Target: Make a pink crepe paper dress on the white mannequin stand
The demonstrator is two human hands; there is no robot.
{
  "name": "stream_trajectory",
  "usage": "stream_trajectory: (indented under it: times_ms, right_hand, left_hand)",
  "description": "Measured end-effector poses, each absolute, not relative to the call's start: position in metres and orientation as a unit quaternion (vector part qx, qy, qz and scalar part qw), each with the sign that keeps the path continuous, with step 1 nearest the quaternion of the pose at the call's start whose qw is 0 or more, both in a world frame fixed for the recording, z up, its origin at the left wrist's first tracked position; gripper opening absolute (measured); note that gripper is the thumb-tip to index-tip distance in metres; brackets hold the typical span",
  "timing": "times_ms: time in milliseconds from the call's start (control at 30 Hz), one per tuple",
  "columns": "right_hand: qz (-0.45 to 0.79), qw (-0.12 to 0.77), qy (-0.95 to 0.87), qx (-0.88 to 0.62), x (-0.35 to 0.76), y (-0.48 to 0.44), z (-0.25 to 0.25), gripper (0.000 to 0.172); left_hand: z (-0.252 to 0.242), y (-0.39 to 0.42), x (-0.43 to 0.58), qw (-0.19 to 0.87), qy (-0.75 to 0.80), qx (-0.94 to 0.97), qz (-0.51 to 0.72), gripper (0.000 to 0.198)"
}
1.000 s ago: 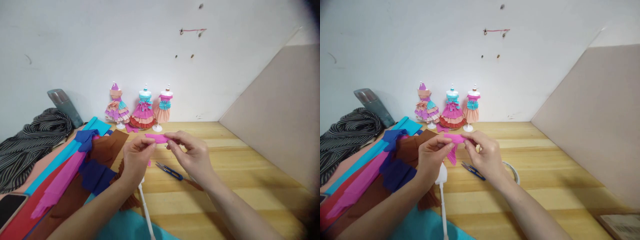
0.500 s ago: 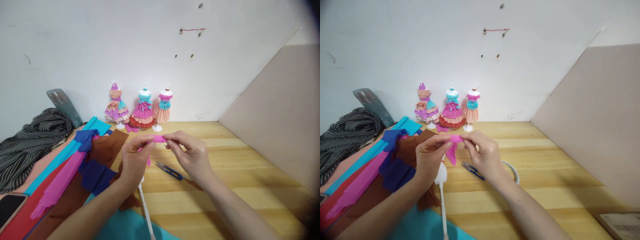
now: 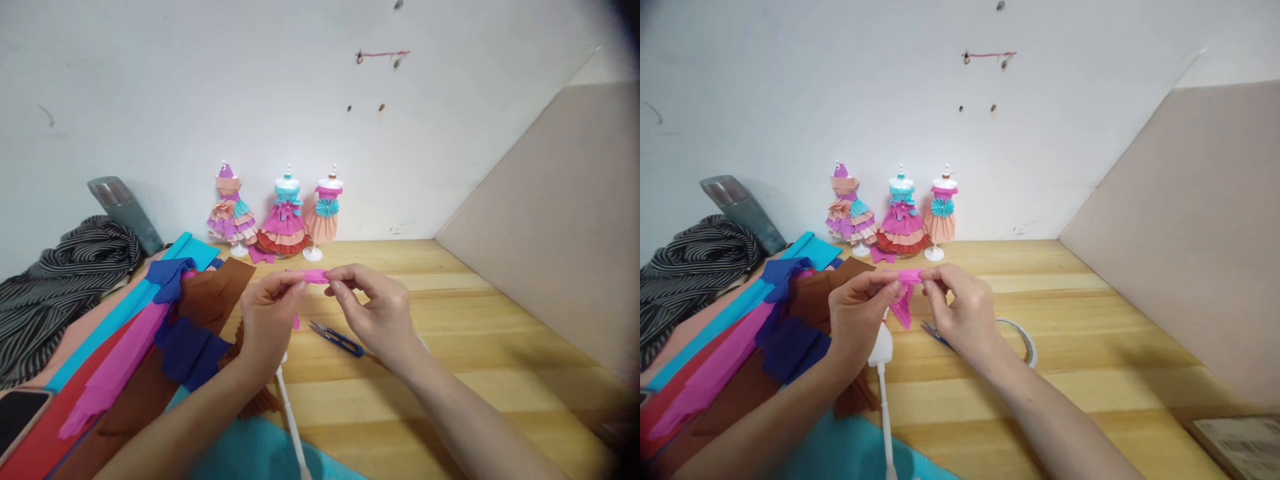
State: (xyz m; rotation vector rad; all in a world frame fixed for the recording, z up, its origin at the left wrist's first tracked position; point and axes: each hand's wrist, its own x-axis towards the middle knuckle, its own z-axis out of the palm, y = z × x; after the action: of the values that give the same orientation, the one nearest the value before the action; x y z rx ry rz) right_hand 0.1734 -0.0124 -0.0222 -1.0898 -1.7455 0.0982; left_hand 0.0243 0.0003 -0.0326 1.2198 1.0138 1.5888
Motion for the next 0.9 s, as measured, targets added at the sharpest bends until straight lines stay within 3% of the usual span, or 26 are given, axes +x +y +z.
stream_trajectory:
  times_ms: [200,633,900]
  right_hand:
    - [0.097,0.535,-0.707,-0.453,0.1725,-0.0119,-0.0211,0.01]
    - [0.139,0.55,-0.682,-0.461,0.1721,-0.0127,-0.0202,0.008]
    - [0.146,0.573,-0.679,-0.436,0.1716,-0.0106,-0.0225,0.014]
  left_hand:
    - [-0.0251,-0.0006,0.0252,0.496,0.416,0.43,0.629,0.007]
    - [-0.024,-0.0024,0.0256,0.466,0.398,0.442,0.655,0.007]
    - [-0.0272,-0.0007,0.0262,0.466,0.378,0.434,0.672,0.02]
